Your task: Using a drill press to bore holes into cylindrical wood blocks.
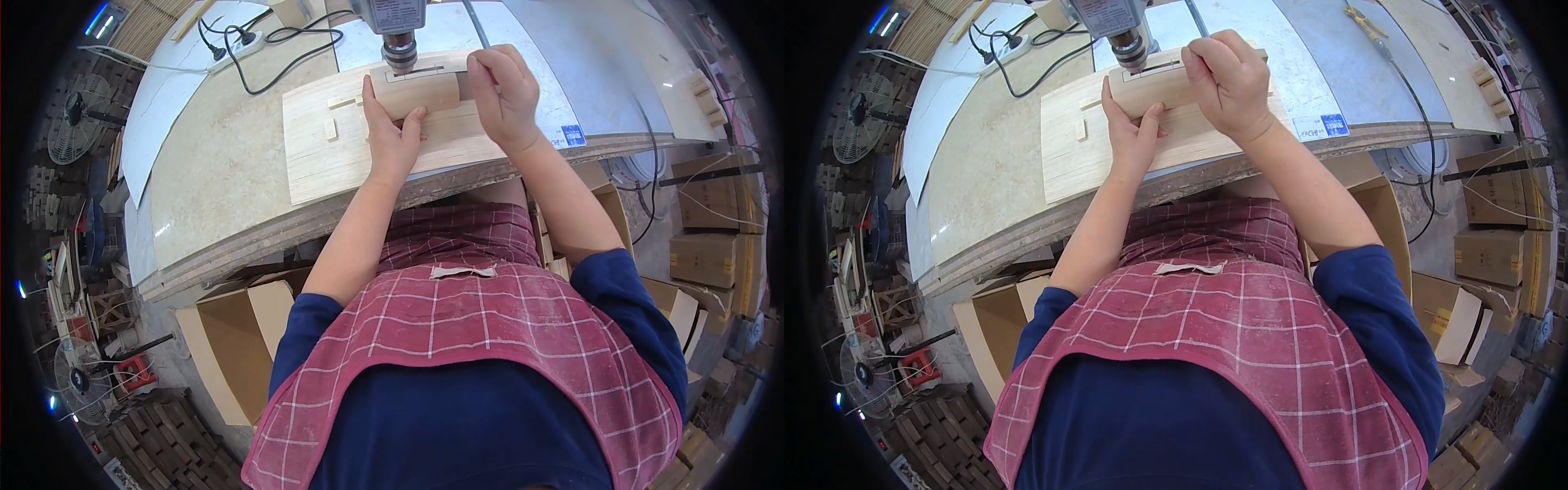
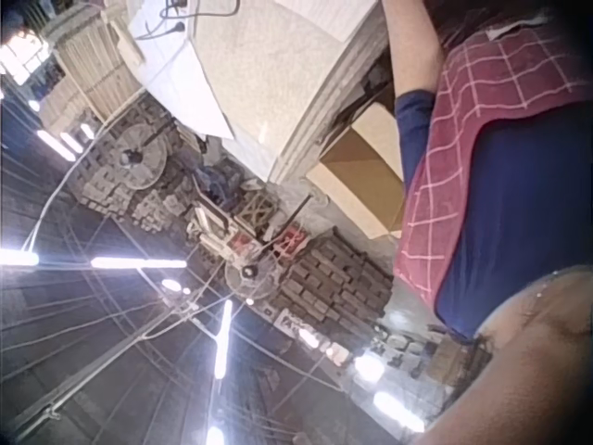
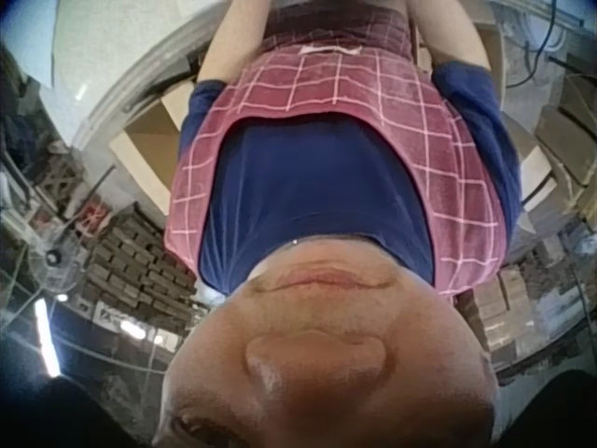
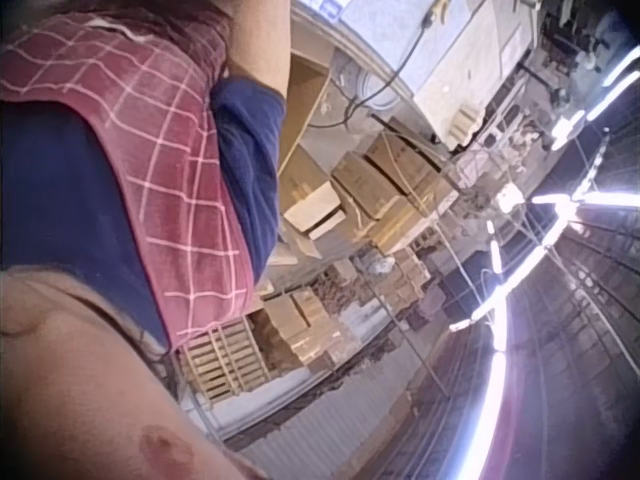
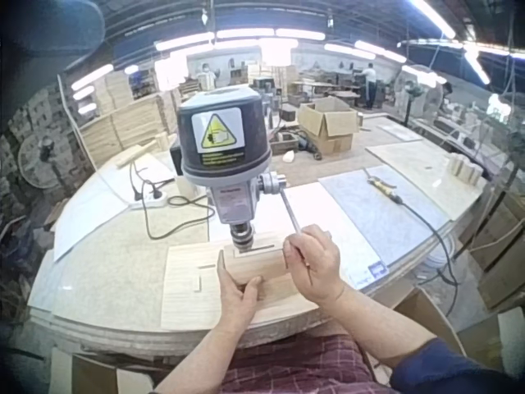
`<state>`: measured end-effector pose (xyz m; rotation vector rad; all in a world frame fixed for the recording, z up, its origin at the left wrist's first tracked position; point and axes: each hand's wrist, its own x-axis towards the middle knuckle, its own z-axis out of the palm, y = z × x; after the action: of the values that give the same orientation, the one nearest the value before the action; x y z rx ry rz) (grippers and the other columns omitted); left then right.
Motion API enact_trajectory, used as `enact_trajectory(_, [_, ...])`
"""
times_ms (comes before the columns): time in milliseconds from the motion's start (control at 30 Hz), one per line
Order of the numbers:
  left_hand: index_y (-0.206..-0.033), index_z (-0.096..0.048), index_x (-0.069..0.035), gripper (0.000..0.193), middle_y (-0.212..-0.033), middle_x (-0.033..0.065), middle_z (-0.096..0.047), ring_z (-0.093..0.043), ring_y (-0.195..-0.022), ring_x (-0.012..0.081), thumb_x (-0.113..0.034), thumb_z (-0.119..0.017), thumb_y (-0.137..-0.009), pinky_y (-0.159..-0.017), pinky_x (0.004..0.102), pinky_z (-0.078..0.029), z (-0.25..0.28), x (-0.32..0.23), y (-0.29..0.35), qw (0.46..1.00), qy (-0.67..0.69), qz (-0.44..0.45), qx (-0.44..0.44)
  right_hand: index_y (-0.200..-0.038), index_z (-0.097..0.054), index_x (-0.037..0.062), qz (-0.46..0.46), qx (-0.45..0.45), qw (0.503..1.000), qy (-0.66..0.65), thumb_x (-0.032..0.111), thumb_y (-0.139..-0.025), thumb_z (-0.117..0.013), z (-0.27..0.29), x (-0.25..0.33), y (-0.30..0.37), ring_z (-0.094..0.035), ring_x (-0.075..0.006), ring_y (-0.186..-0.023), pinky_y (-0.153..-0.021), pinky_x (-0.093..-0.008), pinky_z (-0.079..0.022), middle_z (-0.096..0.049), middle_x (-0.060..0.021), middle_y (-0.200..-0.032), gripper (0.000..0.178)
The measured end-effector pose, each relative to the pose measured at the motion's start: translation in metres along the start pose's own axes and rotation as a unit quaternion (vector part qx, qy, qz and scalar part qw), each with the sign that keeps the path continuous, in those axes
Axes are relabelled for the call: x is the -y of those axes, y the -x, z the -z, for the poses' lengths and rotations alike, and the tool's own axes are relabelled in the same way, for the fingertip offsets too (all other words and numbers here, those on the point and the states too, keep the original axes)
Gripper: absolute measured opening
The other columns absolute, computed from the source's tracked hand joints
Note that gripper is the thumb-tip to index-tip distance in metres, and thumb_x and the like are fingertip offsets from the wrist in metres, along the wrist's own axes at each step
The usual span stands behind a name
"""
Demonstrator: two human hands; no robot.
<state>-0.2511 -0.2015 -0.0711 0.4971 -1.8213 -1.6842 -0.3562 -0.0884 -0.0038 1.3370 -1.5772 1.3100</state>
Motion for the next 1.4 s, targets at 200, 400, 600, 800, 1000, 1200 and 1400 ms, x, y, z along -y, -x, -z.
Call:
enact_trajectory(200, [-0.136, 0.0, -0.008, 0.083, -0.12, 0.0199, -0.038, -0.057, -0.081, 0.0189, 0.0, -0.057, -0.077, -0.055, 0.0248, -0.051, 0.01, 0.0, 0.005, 1.0, -0.008, 0.014, -0.018, -0.075, -0.055, 0.0016, -0.028, 0.086, 0.992, 0.088, 0.018, -0.079, -0.056, 0.017, 0.024, -0.105, -0.055, -0.025, -0.06, -0.051, -0.0317, -0.041, -0.055, -0.0135, -0.068, 0.017])
enact_trajectory(400, [-0.137, -0.003, -0.009, 0.084, -0.121, 0.0183, -0.039, -0.056, -0.084, 0.0189, 0.001, -0.059, -0.074, -0.056, 0.0251, -0.051, 0.005, -0.011, 0.003, 0.999, -0.017, 0.029, 0.008, -0.078, -0.058, -0.0005, -0.002, 0.17, 0.961, 0.217, 0.027, -0.082, -0.043, -0.001, -0.035, -0.191, -0.057, -0.0332, -0.076, -0.066, -0.0401, -0.044, -0.058, -0.0222, -0.081, 0.031])
enact_trajectory(600, [-0.138, -0.012, -0.012, 0.087, -0.119, 0.0162, -0.048, -0.058, -0.079, 0.0191, 0.0, -0.062, -0.069, -0.066, 0.0286, -0.049, 0.021, 0.001, -0.003, 0.992, -0.121, -0.02, -0.008, -0.093, -0.059, 0.0024, -0.175, 0.178, 0.968, -0.036, 0.032, -0.083, -0.046, -0.002, -0.031, -0.179, -0.06, -0.0276, -0.081, -0.071, -0.041, -0.044, -0.061, -0.0171, -0.091, 0.034])
enact_trajectory(800, [-0.137, -0.019, -0.014, 0.087, -0.106, 0.0136, -0.057, -0.058, -0.07, 0.0211, -0.004, -0.067, -0.065, -0.064, 0.0297, -0.047, 0.024, -0.016, -0.003, 0.98, -0.197, 0.0, -0.023, -0.089, -0.06, 0.0031, -0.241, 0.341, 0.908, -0.036, 0.025, -0.072, -0.067, 0.025, -0.08, -0.052, -0.057, -0.0192, -0.071, -0.06, -0.0288, -0.044, -0.06, -0.0103, -0.079, 0.029])
enact_trajectory(1000, [-0.134, -0.026, -0.014, 0.087, -0.097, 0.0106, -0.058, -0.056, -0.07, 0.0136, 0.0, -0.07, -0.061, -0.06, 0.0248, -0.045, 0.055, -0.013, 0.013, 0.984, -0.167, -0.034, 0.046, -0.099, -0.06, 0.0026, -0.361, 0.386, 0.847, -0.053, 0.022, -0.07, -0.07, 0.046, -0.053, 0.014, -0.055, -0.0172, -0.072, -0.067, -0.0279, -0.044, -0.06, -0.01, -0.08, 0.037])
enact_trajectory(1200, [-0.13, -0.033, -0.006, 0.078, -0.097, 0.0089, -0.058, -0.057, -0.083, 0.0115, 0.008, -0.069, -0.062, -0.065, 0.0193, -0.047, 0.114, -0.043, 0.06, 0.997, -0.013, 0.005, 0.071, -0.099, -0.058, -0.0015, -0.408, 0.394, 0.819, -0.088, 0.01, -0.07, -0.07, 0.071, -0.015, 0.026, -0.052, -0.0074, -0.075, -0.067, -0.021, -0.042, -0.059, -0.0002, -0.084, 0.034])
enact_trajectory(1400, [-0.13, -0.032, -0.005, 0.078, -0.098, 0.0102, -0.06, -0.058, -0.09, 0.015, 0.008, -0.069, -0.063, -0.073, 0.0221, -0.047, 0.157, -0.057, 0.089, 0.995, 0.067, 0.043, 0.062, -0.095, -0.059, -0.0027, -0.46, 0.394, 0.769, -0.203, 0.012, -0.071, -0.07, 0.054, 0.018, 0.025, -0.051, -0.0057, -0.068, -0.062, -0.0194, -0.042, -0.058, 0.0001, -0.076, 0.031])
